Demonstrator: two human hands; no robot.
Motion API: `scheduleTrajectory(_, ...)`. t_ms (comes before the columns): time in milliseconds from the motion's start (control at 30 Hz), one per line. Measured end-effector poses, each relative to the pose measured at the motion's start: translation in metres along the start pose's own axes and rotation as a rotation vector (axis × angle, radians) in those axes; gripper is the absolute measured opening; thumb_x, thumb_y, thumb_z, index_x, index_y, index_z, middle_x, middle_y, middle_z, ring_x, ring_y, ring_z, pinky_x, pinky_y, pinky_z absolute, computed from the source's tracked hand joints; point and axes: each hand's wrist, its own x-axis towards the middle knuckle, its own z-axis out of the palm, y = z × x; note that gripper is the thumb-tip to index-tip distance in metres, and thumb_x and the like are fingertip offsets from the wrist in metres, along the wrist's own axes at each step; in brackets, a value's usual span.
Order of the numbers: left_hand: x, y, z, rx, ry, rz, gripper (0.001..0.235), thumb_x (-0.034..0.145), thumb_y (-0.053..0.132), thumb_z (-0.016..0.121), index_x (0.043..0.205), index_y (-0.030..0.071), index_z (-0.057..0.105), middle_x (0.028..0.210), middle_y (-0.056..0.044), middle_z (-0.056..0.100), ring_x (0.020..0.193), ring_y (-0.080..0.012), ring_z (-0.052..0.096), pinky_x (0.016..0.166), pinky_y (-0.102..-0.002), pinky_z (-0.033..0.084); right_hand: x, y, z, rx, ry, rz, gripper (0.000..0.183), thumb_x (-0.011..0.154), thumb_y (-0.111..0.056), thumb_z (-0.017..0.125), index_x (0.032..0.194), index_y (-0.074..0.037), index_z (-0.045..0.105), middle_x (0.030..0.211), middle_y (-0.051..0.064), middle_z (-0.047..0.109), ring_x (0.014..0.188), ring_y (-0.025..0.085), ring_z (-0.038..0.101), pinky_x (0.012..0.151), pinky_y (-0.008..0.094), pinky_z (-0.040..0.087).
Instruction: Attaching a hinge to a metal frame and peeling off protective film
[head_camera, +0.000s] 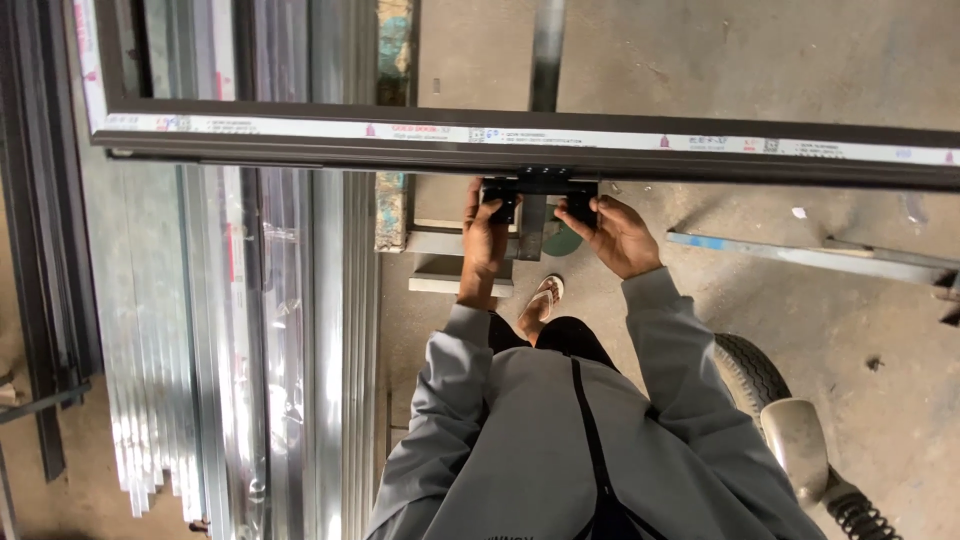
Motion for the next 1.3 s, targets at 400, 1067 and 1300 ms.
scheduleTrajectory(400,0.002,-0.018,-0.023,0.102,0.022,0.034,0.057,0.092,-0.006,0.061,0.146,0.010,0.058,0.124,-0.019,0.069,0.109,-0.0336,0.070,0.100,-0.057,0.056,-0.007,0.002,0.006,-0.021,-0.008,-0.048,0.015,0.104,0.001,0.053,0.091,0.002,0.061,0.098,0.016,0.068,0.123,0.042,0.064,0.126,0.063,0.040)
scheduleTrajectory(1067,0.004,-0.020,-0.026,0.097,0.067,-0.005,0.055,0.091,-0.006,0.063,0.145,0.008,0.059,0.126,-0.026,0.066,0.104,-0.0407,0.071,0.097,-0.060,0.058,0.000,0.000,-0.017,-0.004,-0.008,-0.060,0.015,0.104,0.001,0.053,0.092,0.002,0.059,0.100,0.016,0.066,0.127,0.045,0.062,0.124,0.066,0.041)
scheduleTrajectory(1300,0.014,-0.027,-0.033,0.056,0.064,0.013,0.051,0.089,-0.007,0.066,0.138,0.009,0.063,0.115,-0.022,0.069,0.103,-0.0394,0.070,0.098,-0.068,0.054,-0.006,-0.003,-0.003,-0.020,0.012,-0.076,0.010,0.102,-0.002,0.058,0.092,-0.001,0.062,0.101,0.015,0.070,0.119,0.043,0.067,0.114,0.069,0.046)
